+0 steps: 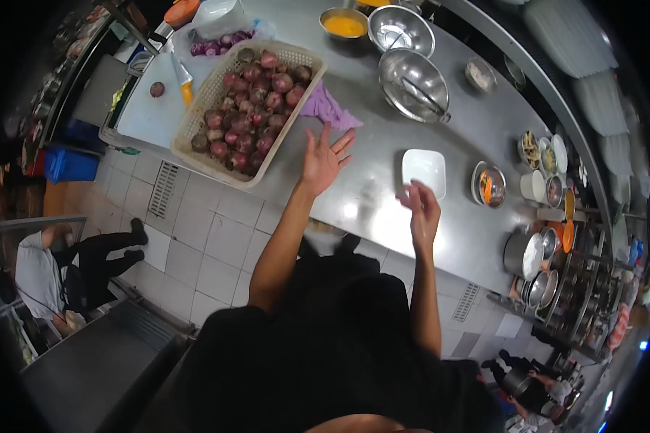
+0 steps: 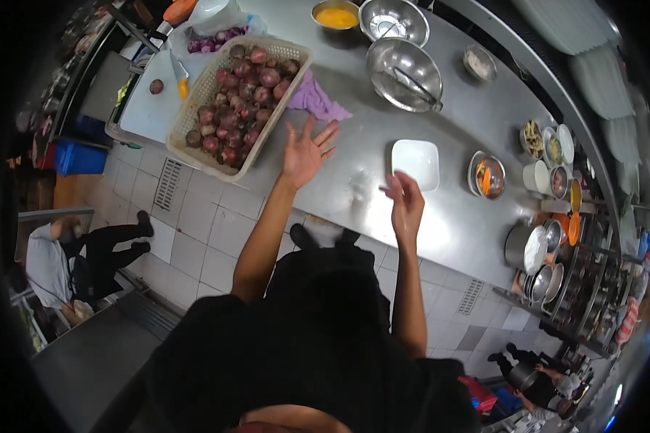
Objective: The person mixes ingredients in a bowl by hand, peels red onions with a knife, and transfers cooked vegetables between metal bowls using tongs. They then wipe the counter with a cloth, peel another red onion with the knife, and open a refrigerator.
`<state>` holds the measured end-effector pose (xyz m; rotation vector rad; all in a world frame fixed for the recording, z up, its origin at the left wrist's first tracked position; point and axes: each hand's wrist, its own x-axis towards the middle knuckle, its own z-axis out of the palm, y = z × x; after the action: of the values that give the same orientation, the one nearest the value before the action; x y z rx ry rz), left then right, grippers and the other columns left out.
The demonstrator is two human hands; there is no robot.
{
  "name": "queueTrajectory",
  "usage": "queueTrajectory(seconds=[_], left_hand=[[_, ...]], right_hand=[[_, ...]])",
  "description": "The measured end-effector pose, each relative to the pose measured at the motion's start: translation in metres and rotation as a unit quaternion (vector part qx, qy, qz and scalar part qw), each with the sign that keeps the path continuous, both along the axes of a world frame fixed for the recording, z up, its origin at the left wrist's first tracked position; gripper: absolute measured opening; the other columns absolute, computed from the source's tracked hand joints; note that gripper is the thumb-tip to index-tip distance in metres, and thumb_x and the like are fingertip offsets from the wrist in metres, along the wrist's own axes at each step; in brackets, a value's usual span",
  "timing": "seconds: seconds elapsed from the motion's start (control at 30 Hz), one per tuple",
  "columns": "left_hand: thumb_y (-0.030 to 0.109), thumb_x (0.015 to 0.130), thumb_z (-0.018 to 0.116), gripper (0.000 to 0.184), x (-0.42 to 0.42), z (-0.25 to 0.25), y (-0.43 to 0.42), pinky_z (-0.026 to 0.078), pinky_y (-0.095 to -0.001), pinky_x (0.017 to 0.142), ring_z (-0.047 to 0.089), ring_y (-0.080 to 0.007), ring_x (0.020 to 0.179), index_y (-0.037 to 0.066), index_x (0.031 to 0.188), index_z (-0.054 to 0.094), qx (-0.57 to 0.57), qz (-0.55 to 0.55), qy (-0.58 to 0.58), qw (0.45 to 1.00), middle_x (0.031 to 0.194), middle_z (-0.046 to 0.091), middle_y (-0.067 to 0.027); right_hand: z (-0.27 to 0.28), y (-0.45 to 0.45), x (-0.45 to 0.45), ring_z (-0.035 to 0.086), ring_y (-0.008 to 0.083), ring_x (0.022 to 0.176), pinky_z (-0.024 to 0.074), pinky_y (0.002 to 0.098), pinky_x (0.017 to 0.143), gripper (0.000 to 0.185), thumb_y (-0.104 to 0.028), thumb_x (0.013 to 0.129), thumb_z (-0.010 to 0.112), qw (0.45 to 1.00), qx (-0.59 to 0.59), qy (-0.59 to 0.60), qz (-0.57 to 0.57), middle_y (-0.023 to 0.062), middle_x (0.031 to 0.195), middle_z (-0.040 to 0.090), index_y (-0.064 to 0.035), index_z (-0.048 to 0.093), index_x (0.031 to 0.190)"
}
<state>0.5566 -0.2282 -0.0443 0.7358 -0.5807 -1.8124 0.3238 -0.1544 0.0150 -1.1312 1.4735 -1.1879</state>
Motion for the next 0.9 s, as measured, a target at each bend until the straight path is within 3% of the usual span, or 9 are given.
queueTrajectory(seconds=[0.07,0.17,0.4,0.5,0.57,0.6,0.67,0.77,0.9], left_hand=[[0.080,0.084,0.025,0.090,0.017,0.028,0.025,0.006,-0.0531,0.115,0.014,-0.0338,0.146,0.025,0.154,0.012,-0.018,0.027,0.242,0.970,0.156,0.021,-0.0176],[0.082,0.083,0.025,0.090,0.032,0.063,0.043,0.007,-0.0527,0.115,0.016,-0.0339,0.145,0.027,0.153,0.017,-0.048,0.024,0.317,0.947,0.156,0.020,-0.0193],[0.085,0.080,0.023,0.096,0.038,0.113,0.055,0.011,-0.0497,0.116,0.018,-0.0334,0.145,0.025,0.154,0.011,-0.096,0.058,0.285,0.952,0.154,0.022,-0.0234],[0.086,0.080,0.015,0.097,0.039,0.123,0.054,0.009,-0.0452,0.115,0.022,-0.0307,0.144,0.025,0.154,0.001,-0.153,0.053,0.201,0.966,0.154,0.023,-0.0239],[0.085,0.080,0.010,0.098,0.039,0.126,0.049,0.007,-0.0439,0.115,0.022,-0.0284,0.144,0.022,0.154,-0.006,-0.253,0.066,0.037,0.965,0.154,0.023,-0.0241],[0.085,0.080,0.010,0.098,0.037,0.128,0.046,0.007,-0.0439,0.115,0.022,-0.0284,0.144,0.022,0.154,-0.006,-0.251,0.062,0.034,0.965,0.154,0.023,-0.0241],[0.086,0.080,0.010,0.099,0.032,0.133,0.043,0.004,-0.0455,0.115,0.013,-0.0300,0.146,0.023,0.153,-0.009,-0.287,0.096,-0.053,0.952,0.154,0.022,-0.0228],[0.084,0.080,0.007,0.098,0.027,0.141,0.041,0.002,-0.0443,0.114,0.022,-0.0265,0.143,0.021,0.153,-0.012,-0.301,0.105,-0.064,0.946,0.153,0.024,-0.0249],[0.084,0.081,0.007,0.097,0.021,0.148,0.041,0.002,-0.0439,0.114,0.020,-0.0267,0.144,0.021,0.153,-0.012,-0.281,0.109,-0.001,0.953,0.153,0.023,-0.0248]], right_hand=[[-0.002,-0.021,0.022,0.067,0.0206,0.087,0.0524,0.0278,0.073,0.035,-0.021,0.096,0.060,0.999,-0.021,-0.009,0.036,0.0137,0.102,0.067,0.0043,0.057,0.119],[0.016,-0.041,0.071,0.067,0.0173,0.081,0.0509,0.0254,0.070,0.030,-0.018,0.093,0.063,0.995,-0.069,-0.038,0.064,0.0108,0.096,0.068,0.0044,0.060,0.114],[0.065,-0.039,0.147,0.059,0.0049,0.064,0.0439,0.0211,0.057,0.018,-0.012,0.085,0.074,0.974,-0.156,-0.053,0.155,0.0017,0.075,0.067,-0.0007,0.068,0.098],[0.079,-0.042,0.150,0.058,0.0049,0.062,0.0423,0.0202,0.053,0.015,-0.013,0.086,0.073,0.981,-0.132,-0.059,0.132,0.0021,0.074,0.067,-0.0001,0.069,0.094],[0.083,-0.047,0.146,0.058,0.0049,0.061,0.0433,0.0199,0.052,0.014,-0.014,0.088,0.071,0.982,-0.082,-0.094,0.141,0.0029,0.076,0.068,0.0005,0.070,0.090],[0.086,-0.049,0.145,0.058,0.0049,0.061,0.0433,0.0199,0.052,0.014,-0.014,0.088,0.071,0.982,-0.081,-0.098,0.137,0.0029,0.076,0.068,0.0005,0.070,0.090],[0.093,-0.051,0.142,0.056,0.0045,0.059,0.0447,0.0202,0.052,0.015,-0.014,0.090,0.069,0.976,-0.083,-0.137,0.150,0.0032,0.076,0.069,0.0008,0.070,0.090],[0.098,-0.055,0.136,0.055,0.0038,0.059,0.0450,0.0201,0.052,0.015,-0.013,0.090,0.067,0.976,-0.075,-0.131,0.158,0.0035,0.077,0.069,0.0010,0.069,0.091],[0.098,-0.061,0.130,0.055,0.0032,0.060,0.0446,0.0192,0.052,0.014,-0.013,0.091,0.067,0.970,-0.086,-0.151,0.173,0.0036,0.077,0.069,0.0015,0.069,0.092]])
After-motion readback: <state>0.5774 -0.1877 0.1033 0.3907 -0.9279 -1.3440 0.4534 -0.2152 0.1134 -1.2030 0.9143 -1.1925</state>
